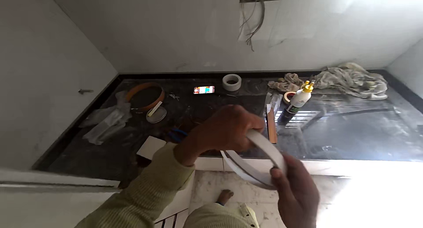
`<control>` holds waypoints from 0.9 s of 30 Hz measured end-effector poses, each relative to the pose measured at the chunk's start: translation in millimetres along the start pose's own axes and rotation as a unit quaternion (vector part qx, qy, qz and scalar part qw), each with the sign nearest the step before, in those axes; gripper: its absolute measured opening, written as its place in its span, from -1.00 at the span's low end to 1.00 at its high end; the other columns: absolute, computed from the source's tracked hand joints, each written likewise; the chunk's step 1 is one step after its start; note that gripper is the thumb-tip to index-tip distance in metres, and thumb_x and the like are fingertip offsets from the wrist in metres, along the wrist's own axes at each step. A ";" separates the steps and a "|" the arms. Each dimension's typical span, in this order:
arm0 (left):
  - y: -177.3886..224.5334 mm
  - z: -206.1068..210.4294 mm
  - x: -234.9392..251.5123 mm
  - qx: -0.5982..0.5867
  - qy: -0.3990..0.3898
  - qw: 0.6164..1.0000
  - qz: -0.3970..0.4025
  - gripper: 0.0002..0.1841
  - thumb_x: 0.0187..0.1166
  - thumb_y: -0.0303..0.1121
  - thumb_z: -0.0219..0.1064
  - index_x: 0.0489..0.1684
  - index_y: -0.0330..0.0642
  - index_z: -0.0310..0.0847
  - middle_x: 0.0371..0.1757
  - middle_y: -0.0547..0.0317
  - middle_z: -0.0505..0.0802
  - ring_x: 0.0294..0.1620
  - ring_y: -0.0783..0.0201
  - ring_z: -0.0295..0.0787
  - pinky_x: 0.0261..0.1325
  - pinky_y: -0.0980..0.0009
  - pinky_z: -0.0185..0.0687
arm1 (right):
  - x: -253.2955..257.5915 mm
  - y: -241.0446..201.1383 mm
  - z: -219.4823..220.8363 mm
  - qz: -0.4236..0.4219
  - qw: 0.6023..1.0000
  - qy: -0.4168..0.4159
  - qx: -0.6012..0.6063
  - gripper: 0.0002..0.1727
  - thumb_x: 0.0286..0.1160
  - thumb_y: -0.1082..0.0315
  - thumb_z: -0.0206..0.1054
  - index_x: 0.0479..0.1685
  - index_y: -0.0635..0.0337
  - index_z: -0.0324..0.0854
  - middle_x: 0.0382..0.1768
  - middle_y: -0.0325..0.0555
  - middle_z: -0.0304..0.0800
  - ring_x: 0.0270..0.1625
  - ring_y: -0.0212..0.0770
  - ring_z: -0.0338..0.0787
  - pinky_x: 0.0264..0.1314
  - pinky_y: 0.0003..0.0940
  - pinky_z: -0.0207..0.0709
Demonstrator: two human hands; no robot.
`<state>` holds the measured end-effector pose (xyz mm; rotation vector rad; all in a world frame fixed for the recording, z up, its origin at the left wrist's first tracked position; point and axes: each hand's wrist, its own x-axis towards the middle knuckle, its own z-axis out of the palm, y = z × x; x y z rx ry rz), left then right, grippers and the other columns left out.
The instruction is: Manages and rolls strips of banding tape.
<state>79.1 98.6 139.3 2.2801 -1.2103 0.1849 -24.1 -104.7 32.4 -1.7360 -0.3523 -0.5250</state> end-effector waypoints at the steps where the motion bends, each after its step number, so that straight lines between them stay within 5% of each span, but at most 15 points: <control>1: -0.4 9.7 19.6 -0.046 0.005 0.999 0.023 -0.82 0.25 -0.31 0.55 -0.61 -0.07 0.66 -0.70 0.33 0.60 -0.66 0.40 0.50 -0.59 0.36 0.37 | -2.4 -6.3 -6.4 0.002 0.998 0.050 -0.046 -0.58 0.73 -0.06 0.23 0.36 -0.04 0.60 -0.23 -0.44 0.76 -0.37 -0.66 0.65 -0.34 -0.70 0.58; 3: -1.5 38.8 48.9 -0.143 0.012 0.988 0.051 -0.74 0.25 -0.26 0.67 -0.45 -0.19 0.69 -0.58 0.27 0.68 -0.54 0.41 0.58 -0.47 0.42 0.46 | -7.5 -19.7 -23.8 0.023 0.981 0.117 -0.152 -0.44 0.76 -0.05 0.19 0.51 0.16 0.52 -0.32 -0.30 0.70 -0.49 -0.65 0.55 -0.48 -0.69 0.47; 5: -4.4 74.9 57.4 -0.213 0.029 0.975 0.056 -0.32 0.13 -0.18 0.78 0.20 -0.37 0.65 -0.05 0.01 0.81 -0.03 0.25 0.74 0.07 0.32 0.71 | -15.8 -27.0 -48.8 0.069 0.965 0.147 -0.205 -0.47 0.79 0.08 0.17 0.48 0.33 0.57 -0.10 -0.12 0.84 -0.37 -0.66 0.62 -0.32 -0.67 0.52; 6: -5.1 91.9 51.9 -0.217 0.041 0.975 0.036 -0.11 0.10 -0.13 0.80 0.45 -0.38 0.50 0.30 -0.12 0.73 0.34 0.11 0.67 0.43 0.17 0.63 | -22.4 -25.6 -62.2 0.098 0.961 0.167 -0.198 -0.54 0.79 0.20 0.16 0.43 0.36 0.61 -0.01 -0.17 0.87 -0.32 -0.74 0.65 -0.26 -0.74 0.56; 7: -5.2 108.5 39.3 -0.214 0.068 0.974 -0.009 -0.04 0.09 -0.07 0.79 0.53 -0.35 0.42 0.48 -0.17 0.63 0.53 0.02 0.54 0.58 0.07 0.52 | -29.9 -21.2 -74.4 0.137 0.955 0.200 -0.171 -0.59 0.77 0.31 0.16 0.41 0.38 0.62 -0.10 -0.29 0.85 -0.43 -0.76 0.56 -0.40 -0.78 0.47; 9: -5.8 142.4 -5.3 -0.219 0.136 0.948 -0.187 -0.07 0.17 0.06 0.72 0.51 -0.30 0.41 0.56 -0.20 0.54 0.60 -0.05 0.46 0.57 -0.02 0.50 | -50.3 -7.6 -100.9 0.233 0.929 0.264 -0.112 -0.61 0.77 0.36 0.12 0.43 0.32 0.61 -0.40 -0.47 0.70 -0.67 -0.68 0.39 -0.68 -0.73 0.29; 11: -10.1 176.1 -54.5 -0.267 0.151 0.854 -0.419 -0.04 0.25 0.09 0.65 0.58 -0.36 0.32 0.59 -0.33 0.47 0.59 -0.17 0.44 0.54 -0.11 0.49 | -75.5 8.6 -121.1 0.339 0.891 0.297 -0.053 -0.57 0.84 0.30 0.02 0.53 0.26 0.54 -0.64 -0.50 0.39 -0.76 -0.56 0.24 -0.79 -0.63 0.15; 13: -6.0 196.5 -88.3 -0.410 0.063 0.688 -0.595 -0.10 0.58 0.03 0.42 0.78 -0.29 0.05 0.71 -0.30 0.36 0.66 -0.15 0.39 0.58 -0.09 0.44 | -103.8 28.8 -125.2 0.441 0.841 0.313 0.002 -0.54 0.88 0.23 -0.04 0.60 0.19 0.45 -0.65 -0.47 0.32 -0.76 -0.53 0.23 -0.78 -0.62 0.13; 15: 9.5 212.4 -105.8 -0.530 -0.022 0.546 -0.648 -0.20 0.74 0.09 0.22 0.83 -0.16 -0.01 0.65 -0.25 0.48 0.55 -0.18 0.55 0.44 -0.14 0.58 | -131.6 50.3 -111.6 0.517 0.797 0.309 0.048 -0.53 0.90 0.18 -0.05 0.63 0.15 0.42 -0.61 -0.43 0.36 -0.75 -0.52 0.22 -0.77 -0.60 0.11; 18: 21.3 216.7 -107.2 -0.650 -0.046 0.477 -0.589 -0.42 0.82 -0.05 0.14 0.67 -0.17 0.14 0.36 -0.18 0.74 0.21 -0.09 0.82 0.15 0.01 0.80 | -156.9 78.0 -74.1 0.576 0.756 0.288 0.120 -0.54 0.91 0.15 -0.05 0.60 0.13 0.42 -0.65 -0.41 0.33 -0.76 -0.51 0.20 -0.79 -0.59 0.08; 22: 25.2 185.8 -97.9 -0.661 0.062 0.517 -0.540 -0.68 0.85 -0.35 0.01 0.39 -0.37 0.38 -0.17 -0.15 0.86 -0.23 0.01 0.92 -0.08 0.13 0.91 | -162.0 107.5 -27.4 0.567 0.741 0.279 0.225 -0.60 0.94 0.11 -0.14 0.45 0.09 0.42 -0.71 -0.44 0.24 -0.81 -0.53 0.16 -0.82 -0.63 0.09; 25: 31.1 163.0 -97.0 -0.661 0.039 0.553 -0.506 -0.57 0.90 -0.14 -0.15 0.38 -0.30 0.41 -0.38 -0.01 0.82 -0.35 0.08 0.89 -0.05 0.11 0.89 | -161.2 124.0 3.4 0.559 0.743 0.253 0.266 -0.60 0.95 0.06 -0.19 0.34 0.07 0.41 -0.72 -0.43 0.22 -0.81 -0.52 0.17 -0.82 -0.61 0.09; 27: 34.1 153.1 -96.2 -0.673 0.025 0.560 -0.483 -0.60 0.81 -0.11 0.07 0.31 -0.26 0.44 -0.45 0.11 0.77 -0.42 0.16 0.85 -0.07 0.12 0.90 | -157.7 130.3 18.2 0.555 0.749 0.229 0.283 -0.60 0.95 0.05 -0.21 0.34 0.05 0.40 -0.72 -0.42 0.23 -0.80 -0.52 0.18 -0.83 -0.62 0.09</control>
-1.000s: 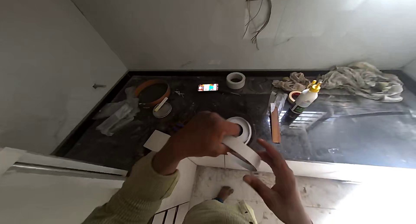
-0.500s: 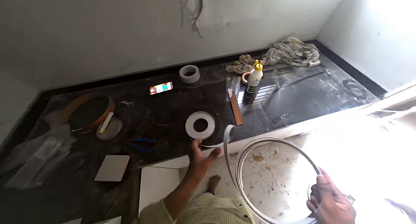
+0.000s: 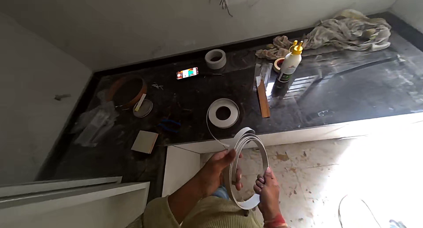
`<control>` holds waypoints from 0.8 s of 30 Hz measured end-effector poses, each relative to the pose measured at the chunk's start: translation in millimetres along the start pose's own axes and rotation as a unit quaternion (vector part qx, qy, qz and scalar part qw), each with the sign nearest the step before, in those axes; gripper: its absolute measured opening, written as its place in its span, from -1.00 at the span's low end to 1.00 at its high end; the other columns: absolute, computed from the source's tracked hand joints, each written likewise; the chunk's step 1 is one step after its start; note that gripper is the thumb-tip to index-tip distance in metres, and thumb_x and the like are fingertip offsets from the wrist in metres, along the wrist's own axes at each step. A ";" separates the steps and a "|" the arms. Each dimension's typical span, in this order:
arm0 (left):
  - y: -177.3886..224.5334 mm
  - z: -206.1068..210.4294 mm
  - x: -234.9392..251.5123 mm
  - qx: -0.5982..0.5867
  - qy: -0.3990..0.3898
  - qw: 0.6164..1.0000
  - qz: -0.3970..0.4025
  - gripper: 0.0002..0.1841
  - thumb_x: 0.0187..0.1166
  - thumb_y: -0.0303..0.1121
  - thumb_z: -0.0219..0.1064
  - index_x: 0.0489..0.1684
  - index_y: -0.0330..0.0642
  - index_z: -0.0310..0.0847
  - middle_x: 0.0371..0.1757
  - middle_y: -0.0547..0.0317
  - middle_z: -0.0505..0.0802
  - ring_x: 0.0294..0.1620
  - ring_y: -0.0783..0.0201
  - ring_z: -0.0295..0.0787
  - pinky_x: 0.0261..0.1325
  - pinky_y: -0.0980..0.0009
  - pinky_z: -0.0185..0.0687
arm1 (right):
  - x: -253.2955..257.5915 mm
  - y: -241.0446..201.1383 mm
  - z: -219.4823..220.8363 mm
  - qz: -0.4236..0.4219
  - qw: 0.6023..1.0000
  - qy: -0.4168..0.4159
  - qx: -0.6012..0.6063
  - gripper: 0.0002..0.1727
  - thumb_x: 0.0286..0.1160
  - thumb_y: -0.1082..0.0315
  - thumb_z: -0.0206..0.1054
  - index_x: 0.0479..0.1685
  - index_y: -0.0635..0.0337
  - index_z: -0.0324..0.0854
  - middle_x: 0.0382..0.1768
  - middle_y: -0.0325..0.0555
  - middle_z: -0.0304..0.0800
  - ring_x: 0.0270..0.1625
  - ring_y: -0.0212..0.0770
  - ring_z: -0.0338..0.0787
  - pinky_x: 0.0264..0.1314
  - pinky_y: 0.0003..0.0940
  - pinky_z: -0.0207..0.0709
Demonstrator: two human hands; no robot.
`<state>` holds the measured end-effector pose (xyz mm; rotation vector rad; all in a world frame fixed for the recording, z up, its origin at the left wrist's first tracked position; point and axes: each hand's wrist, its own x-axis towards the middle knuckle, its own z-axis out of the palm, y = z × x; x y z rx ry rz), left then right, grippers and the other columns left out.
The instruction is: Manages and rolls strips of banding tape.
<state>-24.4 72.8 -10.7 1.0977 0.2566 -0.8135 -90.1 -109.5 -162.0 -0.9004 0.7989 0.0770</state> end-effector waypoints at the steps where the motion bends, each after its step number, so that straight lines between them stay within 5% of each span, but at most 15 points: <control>1: 2.6 3.3 -2.2 0.005 0.004 1.000 0.001 -0.67 0.71 -0.19 0.24 0.21 -0.25 0.47 -0.50 0.17 0.73 -0.49 0.21 0.81 -0.16 0.16 0.91 | 2.0 4.2 4.8 0.001 1.000 -0.017 -0.006 -0.60 0.95 0.06 -0.23 0.37 0.05 0.37 -0.70 -0.41 0.26 -0.79 -0.51 0.19 -0.81 -0.61 0.10; 4: 2.0 18.0 -6.9 -0.016 0.009 1.000 0.005 -0.90 0.65 -0.45 0.22 -0.04 -0.24 0.45 -0.54 0.18 0.71 -0.55 0.24 0.77 -0.24 0.18 0.89 | 4.6 19.4 15.6 0.002 0.994 -0.103 -0.032 -0.59 0.94 0.14 -0.30 0.34 0.20 0.34 -0.66 -0.27 0.53 -0.75 -0.44 0.42 -0.74 -0.52 0.35; 7: -12.0 30.3 -9.1 -0.045 -0.010 0.999 0.005 -0.88 0.66 -0.46 0.11 0.03 -0.24 0.41 -0.51 0.15 0.71 -0.50 0.20 0.78 -0.19 0.16 0.86 | 4.3 31.6 22.7 -0.011 0.984 -0.120 -0.130 -0.59 0.92 0.24 -0.19 0.27 0.36 0.47 -0.50 -0.13 0.82 -0.56 -0.36 0.77 -0.52 -0.42 0.67; 9: -21.3 40.3 -8.8 -0.036 -0.012 0.999 -0.001 -0.92 0.74 -0.43 0.08 0.04 -0.13 0.34 -0.55 0.30 0.55 -0.63 0.36 0.57 -0.42 0.36 0.75 | 7.2 31.9 17.4 -0.068 0.957 -0.103 -0.262 -0.56 0.88 0.22 -0.07 0.29 0.36 0.61 -0.15 -0.04 0.84 -0.12 -0.29 0.82 0.03 -0.29 0.71; 11: -33.6 46.1 -6.1 0.032 0.003 0.999 0.009 -0.83 0.75 -0.41 0.10 0.17 -0.12 0.29 -0.51 0.34 0.48 -0.66 0.44 0.44 -0.54 0.50 0.58 | 3.0 6.5 10.7 -0.117 0.936 -0.103 -0.315 -0.41 0.85 0.13 -0.08 0.58 0.44 0.42 0.32 0.24 0.70 0.37 -0.02 0.71 0.50 -0.02 0.53; 14: -53.6 42.6 0.8 0.286 -0.027 0.957 0.038 -0.49 0.74 -0.26 0.16 0.61 -0.26 0.25 -0.19 0.10 0.70 -0.39 0.33 0.63 -0.28 0.34 0.65 | -32.0 -70.3 26.5 -0.091 0.970 -0.138 -0.178 -0.34 0.90 -0.03 -0.25 0.45 0.39 0.44 0.09 0.09 0.87 0.13 -0.13 0.87 0.22 -0.19 0.73; 15: -55.9 45.0 2.0 0.369 -0.058 0.927 0.025 -0.43 0.77 -0.23 0.14 0.71 -0.27 0.19 -0.05 -0.05 0.77 -0.20 0.18 0.74 -0.03 0.16 0.70 | -42.3 -90.5 28.9 -0.066 0.975 -0.168 -0.128 -0.37 0.90 -0.03 -0.23 0.40 0.37 0.44 0.03 0.13 0.90 0.08 -0.08 0.91 0.19 -0.17 0.77; 17: -55.7 60.2 7.9 0.488 -0.123 0.864 0.013 -0.41 0.83 -0.25 0.08 0.76 -0.35 0.08 0.01 -0.28 0.77 -0.04 -0.08 0.78 0.13 -0.05 0.68 | -53.3 -118.4 31.4 -0.041 0.982 -0.150 -0.106 -0.60 0.88 0.16 -0.02 0.28 0.33 0.47 -0.26 0.02 0.86 -0.20 -0.14 0.90 -0.03 -0.23 0.81; 19: -52.3 72.7 15.6 0.565 -0.181 0.805 0.024 -0.44 0.84 -0.23 0.08 0.70 -0.42 0.18 0.21 -0.36 0.75 0.24 -0.20 0.75 0.37 -0.13 0.59 | -52.3 -125.1 23.3 -0.069 0.982 -0.083 -0.158 -0.79 0.76 0.31 0.15 0.11 0.27 0.50 -0.57 -0.20 0.54 -0.57 -0.30 0.61 -0.42 -0.35 0.63; 20: -49.9 75.9 19.6 0.595 -0.201 0.777 0.045 -0.49 0.83 -0.17 0.10 0.56 -0.40 0.39 0.29 -0.31 0.73 0.34 -0.19 0.69 0.44 -0.13 0.54 | -50.3 -125.0 14.3 -0.095 0.974 -0.050 -0.199 -0.81 0.71 0.33 0.17 0.09 0.26 0.50 -0.65 -0.25 0.42 -0.67 -0.34 0.46 -0.57 -0.39 0.48; 22: -47.1 75.6 27.7 0.626 -0.166 0.752 0.123 -0.57 0.75 -0.03 0.22 0.18 -0.24 0.75 0.31 -0.13 0.77 0.36 -0.07 0.70 0.43 -0.05 0.58 | -53.5 -132.5 -11.9 -0.116 0.949 -0.006 -0.294 -0.74 0.70 0.28 0.21 0.17 0.25 0.55 -0.64 -0.20 0.43 -0.73 -0.30 0.40 -0.68 -0.35 0.39; 24: -45.8 65.3 44.2 0.605 -0.053 0.760 0.231 -0.47 0.53 0.10 0.45 0.22 -0.14 0.75 0.32 0.00 0.80 0.38 0.06 0.73 0.46 0.04 0.63 | -67.3 -144.8 -41.4 -0.108 0.924 -0.001 -0.366 -0.63 0.62 0.18 0.26 0.27 0.17 0.62 -0.57 -0.20 0.54 -0.69 -0.29 0.42 -0.66 -0.30 0.36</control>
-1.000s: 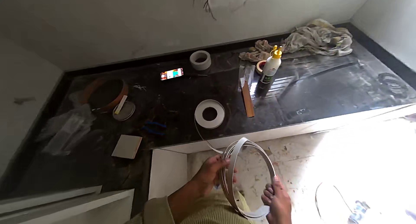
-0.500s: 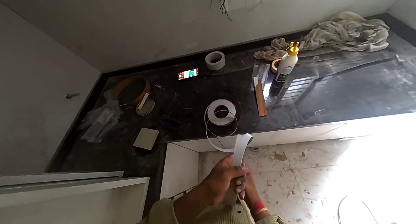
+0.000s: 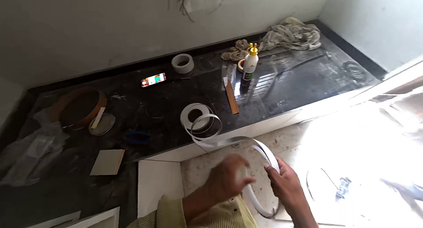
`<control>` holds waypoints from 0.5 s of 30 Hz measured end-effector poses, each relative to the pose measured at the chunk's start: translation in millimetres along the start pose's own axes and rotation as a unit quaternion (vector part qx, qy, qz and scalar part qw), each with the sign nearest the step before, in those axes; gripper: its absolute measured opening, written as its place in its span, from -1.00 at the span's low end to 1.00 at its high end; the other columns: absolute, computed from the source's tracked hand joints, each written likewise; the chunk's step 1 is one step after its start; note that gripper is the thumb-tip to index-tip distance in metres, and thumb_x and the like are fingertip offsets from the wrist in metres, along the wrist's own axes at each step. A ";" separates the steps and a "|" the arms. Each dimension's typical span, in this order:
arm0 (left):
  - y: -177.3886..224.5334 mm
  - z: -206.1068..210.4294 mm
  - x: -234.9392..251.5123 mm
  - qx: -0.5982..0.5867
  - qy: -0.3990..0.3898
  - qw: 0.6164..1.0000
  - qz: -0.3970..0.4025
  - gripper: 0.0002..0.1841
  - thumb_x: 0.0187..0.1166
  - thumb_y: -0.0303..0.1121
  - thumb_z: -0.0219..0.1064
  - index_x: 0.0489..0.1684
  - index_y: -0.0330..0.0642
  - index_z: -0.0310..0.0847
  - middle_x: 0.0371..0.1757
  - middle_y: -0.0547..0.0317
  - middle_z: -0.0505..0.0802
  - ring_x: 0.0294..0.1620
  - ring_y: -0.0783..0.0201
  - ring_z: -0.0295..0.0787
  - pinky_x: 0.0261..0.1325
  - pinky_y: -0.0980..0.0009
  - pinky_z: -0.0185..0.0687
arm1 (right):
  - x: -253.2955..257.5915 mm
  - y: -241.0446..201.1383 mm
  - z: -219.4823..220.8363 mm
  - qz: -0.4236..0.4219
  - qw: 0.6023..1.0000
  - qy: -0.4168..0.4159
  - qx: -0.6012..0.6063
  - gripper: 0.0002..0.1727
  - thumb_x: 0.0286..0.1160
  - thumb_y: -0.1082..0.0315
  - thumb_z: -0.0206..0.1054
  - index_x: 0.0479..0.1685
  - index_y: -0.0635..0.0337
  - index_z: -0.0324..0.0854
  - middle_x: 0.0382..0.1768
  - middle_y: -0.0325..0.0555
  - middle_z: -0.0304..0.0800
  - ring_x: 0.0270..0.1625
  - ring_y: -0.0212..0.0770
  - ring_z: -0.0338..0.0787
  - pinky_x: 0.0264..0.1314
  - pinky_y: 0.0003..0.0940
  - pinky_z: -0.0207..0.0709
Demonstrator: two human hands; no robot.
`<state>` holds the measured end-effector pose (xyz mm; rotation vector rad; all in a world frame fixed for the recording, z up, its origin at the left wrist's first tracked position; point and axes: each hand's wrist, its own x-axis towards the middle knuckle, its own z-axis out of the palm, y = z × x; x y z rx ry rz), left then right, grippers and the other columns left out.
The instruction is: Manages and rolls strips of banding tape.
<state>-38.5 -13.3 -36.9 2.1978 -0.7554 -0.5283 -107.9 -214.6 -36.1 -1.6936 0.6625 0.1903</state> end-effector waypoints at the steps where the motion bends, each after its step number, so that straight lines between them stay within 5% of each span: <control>1: -12.7 -0.5 11.6 0.002 0.052 0.999 0.013 -0.29 0.33 0.17 0.58 0.36 -0.13 0.67 0.42 0.02 0.74 0.48 0.07 0.65 0.53 0.04 0.58 | -10.2 3.2 -15.9 -0.004 1.000 -0.007 -0.024 -0.60 0.57 0.13 0.29 0.28 0.12 0.66 -0.52 -0.23 0.60 -0.66 -0.31 0.45 -0.63 -0.30 0.38; 3: -33.2 -4.6 40.1 -0.030 0.010 0.999 0.005 0.09 0.03 0.18 0.76 0.68 -0.07 0.36 0.65 0.01 0.53 0.66 0.03 0.46 0.62 -0.04 0.48 | -36.1 8.8 -44.3 -0.030 0.999 0.004 -0.019 -0.54 0.49 0.08 0.35 0.29 0.11 0.69 -0.49 -0.31 0.66 -0.66 -0.40 0.44 -0.65 -0.40 0.37; 5: -44.1 -2.4 67.1 -0.103 -0.160 0.982 -0.019 0.17 0.01 -0.07 0.84 0.81 -0.02 0.20 0.65 -0.11 0.53 0.61 -0.07 0.51 0.57 -0.16 0.48 | -65.3 7.6 -67.5 -0.066 0.996 0.047 0.028 -0.57 0.46 0.09 0.41 0.21 0.14 0.69 -0.55 -0.42 0.63 -0.72 -0.52 0.37 -0.73 -0.54 0.30; 7: -42.8 7.9 85.7 -0.142 -0.315 0.938 0.012 0.08 0.11 -0.25 0.80 0.80 -0.10 0.23 0.57 -0.18 0.62 0.57 -0.08 0.55 0.60 -0.13 0.43 | -91.7 4.9 -87.2 -0.101 0.986 0.090 0.094 -0.61 0.45 0.08 0.45 0.17 0.08 0.68 -0.60 -0.54 0.60 -0.75 -0.60 0.34 -0.75 -0.62 0.28; 9: -36.9 23.2 96.0 -0.211 -0.381 0.898 0.070 -0.25 0.33 -0.24 0.66 0.53 -0.33 0.46 0.33 -0.13 0.77 0.34 0.11 0.70 0.47 0.08 0.54 | -111.9 8.2 -98.9 -0.137 0.971 0.124 0.152 -0.58 0.45 -0.01 0.50 0.17 0.00 0.69 -0.65 -0.59 0.57 -0.76 -0.62 0.34 -0.75 -0.65 0.29; 11: -26.5 38.7 97.1 -0.325 -0.375 0.865 0.071 -0.54 0.53 -0.19 0.48 0.22 -0.36 0.61 0.13 0.03 0.87 0.14 0.30 0.80 0.32 0.26 0.67 | -121.1 18.2 -98.9 -0.168 0.950 0.161 0.208 -0.56 0.47 -0.04 0.50 0.20 -0.02 0.69 -0.70 -0.57 0.50 -0.77 -0.61 0.32 -0.76 -0.65 0.27; 15: 4.2 47.4 98.6 -0.436 -0.340 0.832 0.039 -0.69 0.76 -0.30 0.14 0.28 -0.31 0.53 -0.14 0.07 0.89 -0.11 0.28 0.87 0.10 0.30 0.78 | -116.1 37.0 -75.3 -0.189 0.906 0.219 0.310 -0.59 0.56 -0.02 0.41 0.24 -0.03 0.61 -0.78 -0.57 0.31 -0.83 -0.62 0.21 -0.80 -0.67 0.20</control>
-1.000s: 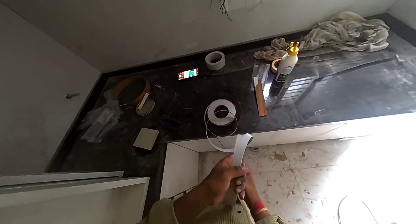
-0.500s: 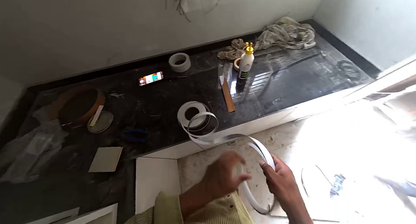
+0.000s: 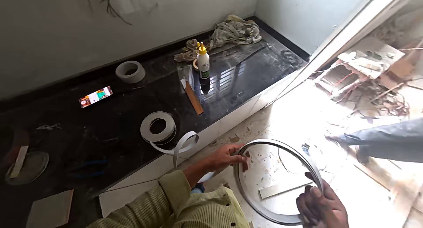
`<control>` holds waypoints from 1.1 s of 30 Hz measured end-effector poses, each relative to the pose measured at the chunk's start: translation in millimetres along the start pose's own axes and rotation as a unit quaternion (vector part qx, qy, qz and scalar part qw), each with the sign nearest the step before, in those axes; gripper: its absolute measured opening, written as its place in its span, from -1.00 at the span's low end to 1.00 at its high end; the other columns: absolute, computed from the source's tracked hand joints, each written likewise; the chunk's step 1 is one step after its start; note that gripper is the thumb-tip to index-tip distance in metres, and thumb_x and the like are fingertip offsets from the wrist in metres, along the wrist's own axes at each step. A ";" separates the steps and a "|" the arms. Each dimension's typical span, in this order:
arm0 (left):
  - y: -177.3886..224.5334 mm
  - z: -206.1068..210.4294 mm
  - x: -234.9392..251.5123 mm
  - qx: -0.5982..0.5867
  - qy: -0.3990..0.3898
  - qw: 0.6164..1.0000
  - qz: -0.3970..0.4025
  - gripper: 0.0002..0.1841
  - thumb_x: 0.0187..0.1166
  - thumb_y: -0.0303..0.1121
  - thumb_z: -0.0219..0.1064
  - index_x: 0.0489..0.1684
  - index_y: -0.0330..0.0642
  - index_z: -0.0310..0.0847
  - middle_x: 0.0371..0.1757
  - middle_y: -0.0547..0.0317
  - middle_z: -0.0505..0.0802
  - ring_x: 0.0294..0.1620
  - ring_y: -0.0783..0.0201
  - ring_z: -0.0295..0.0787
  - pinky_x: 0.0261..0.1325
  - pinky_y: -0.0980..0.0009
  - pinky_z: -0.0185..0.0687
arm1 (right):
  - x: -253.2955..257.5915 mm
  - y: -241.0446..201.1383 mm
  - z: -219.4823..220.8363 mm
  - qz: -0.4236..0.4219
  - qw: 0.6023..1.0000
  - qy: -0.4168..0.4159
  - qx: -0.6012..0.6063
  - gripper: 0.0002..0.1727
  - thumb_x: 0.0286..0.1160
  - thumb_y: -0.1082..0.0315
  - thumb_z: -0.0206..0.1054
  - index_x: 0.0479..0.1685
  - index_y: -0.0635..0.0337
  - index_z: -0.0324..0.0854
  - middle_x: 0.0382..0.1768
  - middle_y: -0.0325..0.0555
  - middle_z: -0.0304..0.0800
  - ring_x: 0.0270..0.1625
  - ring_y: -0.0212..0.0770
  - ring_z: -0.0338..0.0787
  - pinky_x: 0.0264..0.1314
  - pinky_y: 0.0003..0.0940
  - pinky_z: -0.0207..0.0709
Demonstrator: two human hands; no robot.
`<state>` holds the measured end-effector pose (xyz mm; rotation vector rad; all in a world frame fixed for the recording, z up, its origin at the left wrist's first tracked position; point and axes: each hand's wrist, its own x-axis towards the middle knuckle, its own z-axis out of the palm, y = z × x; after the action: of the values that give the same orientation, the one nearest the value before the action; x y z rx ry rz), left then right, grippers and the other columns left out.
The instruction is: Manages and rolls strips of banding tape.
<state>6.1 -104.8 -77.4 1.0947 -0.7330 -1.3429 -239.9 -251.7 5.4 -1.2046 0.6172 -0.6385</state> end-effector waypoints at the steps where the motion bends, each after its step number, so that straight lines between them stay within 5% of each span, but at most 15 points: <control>1: 1.1 1.4 0.9 0.015 0.020 1.000 0.001 -0.67 0.80 -0.31 0.05 0.35 -0.30 0.52 -0.22 0.11 0.83 -0.22 0.30 0.84 0.02 0.30 0.80 | -2.2 9.0 4.0 -0.001 1.000 0.013 0.026 -0.63 0.62 0.02 0.34 0.24 -0.01 0.57 -0.77 -0.57 0.26 -0.83 -0.62 0.19 -0.80 -0.68 0.20; 3: 4.7 -0.5 0.9 0.076 0.097 0.992 -0.011 -0.63 0.84 -0.31 -0.06 0.39 -0.25 0.54 -0.26 0.15 0.72 -0.36 0.30 0.75 -0.15 0.31 0.79 | -5.7 30.3 13.9 0.006 0.997 0.030 0.070 -0.69 0.69 0.08 0.23 0.22 0.02 0.50 -0.76 -0.57 0.23 -0.83 -0.62 0.20 -0.79 -0.68 0.22; 6: 19.3 -10.6 0.9 0.260 0.246 0.933 -0.033 -0.68 0.85 -0.14 0.10 0.16 -0.19 0.62 -0.38 0.07 0.71 -0.53 0.23 0.65 -0.39 0.26 0.67 | -9.9 67.8 29.5 0.041 0.995 0.004 0.094 -0.76 0.73 0.05 0.22 0.09 -0.02 0.52 -0.68 -0.51 0.40 -0.74 -0.55 0.41 -0.65 -0.60 0.47; 8: 31.0 -23.4 -2.3 0.411 0.282 0.867 -0.013 -0.66 0.81 -0.11 0.18 0.06 -0.25 0.63 -0.35 -0.05 0.75 -0.35 0.04 0.73 -0.20 0.02 0.68 | -12.8 81.4 33.6 0.073 0.994 -0.065 0.039 -0.75 0.66 0.13 0.33 0.02 0.12 0.63 -0.43 -0.28 0.77 -0.41 -0.33 0.79 -0.22 -0.34 0.79; 9: 36.1 -30.7 -5.8 0.465 0.283 0.839 0.009 -0.65 0.78 -0.11 0.22 0.06 -0.28 0.66 -0.30 -0.09 0.80 -0.27 -0.02 0.80 -0.12 -0.06 0.73 | -11.9 81.8 35.9 0.081 0.992 -0.100 -0.002 -0.68 0.57 0.20 0.42 0.11 0.24 0.63 -0.23 -0.16 0.88 -0.20 -0.23 0.89 -0.01 -0.26 0.83; 11: 44.3 -41.0 -14.2 0.541 0.256 0.799 0.056 -0.67 0.74 -0.12 0.28 -0.05 -0.26 0.69 -0.31 -0.04 0.81 -0.28 0.00 0.83 -0.15 -0.04 0.76 | -0.9 73.6 42.9 0.082 0.981 -0.156 -0.076 -0.27 0.43 0.20 0.53 0.46 0.47 0.33 0.07 0.03 0.85 0.07 -0.10 0.89 0.18 -0.16 0.80; 14: 61.4 -34.6 -23.9 0.612 0.142 0.775 0.065 -0.75 0.66 -0.15 0.38 -0.15 -0.16 0.74 -0.36 0.05 0.82 -0.29 0.06 0.84 -0.21 -0.01 0.77 | 32.7 50.0 65.9 0.076 0.959 -0.157 -0.224 0.10 0.31 -0.15 0.53 0.73 0.37 0.10 0.15 -0.03 0.81 0.03 -0.20 0.88 0.05 -0.21 0.82; 16: 71.9 -18.7 -19.9 0.636 0.055 0.769 0.034 -0.75 0.67 -0.14 0.37 -0.09 -0.15 0.73 -0.36 0.02 0.83 -0.26 0.01 0.86 -0.19 -0.06 0.74 | 53.2 43.4 84.2 0.074 0.926 -0.165 -0.332 -0.08 0.47 -0.32 0.29 0.70 0.15 0.32 0.04 -0.13 0.82 -0.09 -0.25 0.86 -0.07 -0.22 0.79; 18: 77.4 -9.4 -10.4 0.637 -0.002 0.771 -0.004 -0.74 0.68 -0.19 0.35 0.03 -0.20 0.71 -0.30 -0.05 0.85 -0.18 -0.06 0.86 -0.10 -0.12 0.73 | 66.6 46.1 99.5 0.085 0.901 -0.183 -0.385 -0.40 0.76 -0.15 0.02 0.52 0.02 0.56 -0.11 -0.20 0.82 -0.28 -0.29 0.79 -0.22 -0.23 0.70; 20: 81.6 -10.5 -2.0 0.646 -0.029 0.761 -0.061 -0.72 0.70 -0.18 0.34 0.07 -0.23 0.69 -0.26 -0.07 0.84 -0.13 -0.08 0.84 -0.05 -0.12 0.69 | 77.3 61.3 105.7 0.091 0.904 -0.178 -0.377 -0.50 0.85 0.00 -0.06 0.37 0.03 0.68 -0.40 -0.24 0.68 -0.54 -0.30 0.54 -0.48 -0.27 0.44; 24: 63.2 -22.4 10.2 0.654 -0.070 0.735 -0.164 -0.70 0.67 -0.29 0.38 0.15 -0.35 0.66 -0.07 -0.15 0.82 0.02 -0.13 0.80 0.07 -0.15 0.66 | 90.1 108.0 100.5 0.220 0.937 -0.183 -0.200 -0.52 0.92 0.15 -0.15 0.46 0.18 0.56 -0.68 -0.33 0.38 -0.76 -0.47 0.21 -0.75 -0.55 0.10; 27: 40.3 -45.5 11.5 0.636 -0.056 0.752 -0.165 -0.66 0.65 -0.31 0.40 0.27 -0.32 0.64 0.01 -0.17 0.84 0.11 -0.15 0.80 0.17 -0.18 0.64 | 84.9 130.6 92.4 0.218 0.938 -0.218 -0.161 -0.46 0.92 0.12 -0.20 0.51 0.24 0.52 -0.57 -0.31 0.44 -0.65 -0.43 0.42 -0.62 -0.54 0.38; 29: 33.2 -51.3 7.3 0.627 -0.052 0.755 -0.187 -0.62 0.58 -0.29 0.48 0.24 -0.34 0.64 0.02 -0.19 0.83 0.13 -0.16 0.78 0.20 -0.18 0.63 | 75.2 146.3 78.4 0.187 0.923 -0.254 -0.219 -0.46 0.87 0.06 -0.16 0.40 0.23 0.58 -0.58 -0.28 0.52 -0.58 -0.31 0.59 -0.47 -0.36 0.61; 31: 30.5 -51.9 9.2 0.643 -0.056 0.736 -0.204 -0.57 0.52 -0.25 0.54 0.24 -0.30 0.60 0.00 -0.14 0.81 0.09 -0.13 0.78 0.13 -0.13 0.65 | 66.1 157.5 73.1 0.186 0.923 -0.251 -0.225 -0.47 0.87 0.06 -0.18 0.33 0.25 0.57 -0.63 -0.30 0.43 -0.69 -0.32 0.50 -0.61 -0.37 0.57; 33: 24.2 -49.0 12.4 0.653 -0.041 0.732 -0.191 -0.56 0.53 -0.34 0.51 0.32 -0.26 0.57 0.04 -0.12 0.79 0.07 -0.11 0.79 0.07 -0.10 0.68 | 59.6 162.1 76.6 0.213 0.940 -0.211 -0.162 -0.52 0.91 0.08 -0.18 0.28 0.24 0.53 -0.64 -0.34 0.30 -0.75 -0.40 0.30 -0.74 -0.48 0.32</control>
<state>61.8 -110.1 -75.0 2.4026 -1.6983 -1.0941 -124.7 -208.9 -138.1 -1.4029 0.6028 0.0983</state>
